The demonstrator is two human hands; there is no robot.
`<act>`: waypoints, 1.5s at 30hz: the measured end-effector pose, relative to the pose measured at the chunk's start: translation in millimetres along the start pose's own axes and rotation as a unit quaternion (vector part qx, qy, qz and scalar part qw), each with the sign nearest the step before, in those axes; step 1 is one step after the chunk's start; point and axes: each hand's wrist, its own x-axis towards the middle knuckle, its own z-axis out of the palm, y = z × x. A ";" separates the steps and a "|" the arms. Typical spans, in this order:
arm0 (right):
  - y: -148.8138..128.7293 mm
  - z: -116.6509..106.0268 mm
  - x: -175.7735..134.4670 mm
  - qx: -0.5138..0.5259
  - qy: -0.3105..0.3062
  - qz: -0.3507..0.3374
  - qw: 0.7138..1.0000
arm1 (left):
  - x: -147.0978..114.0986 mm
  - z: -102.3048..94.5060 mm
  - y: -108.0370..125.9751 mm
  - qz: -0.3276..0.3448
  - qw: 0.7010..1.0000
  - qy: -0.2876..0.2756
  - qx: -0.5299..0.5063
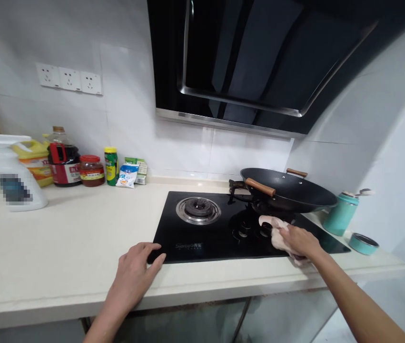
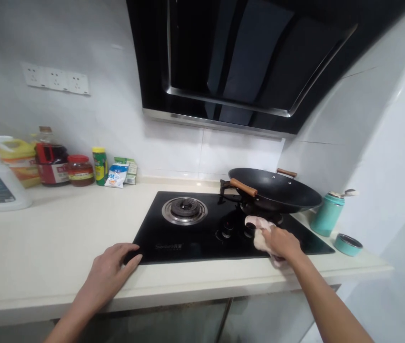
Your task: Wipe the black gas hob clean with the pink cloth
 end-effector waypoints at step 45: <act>-333.4 12.6 -100.1 0.352 -0.080 -0.375 0.854 | -7.6 -4.7 3.7 0.031 0.990 0.134 -0.020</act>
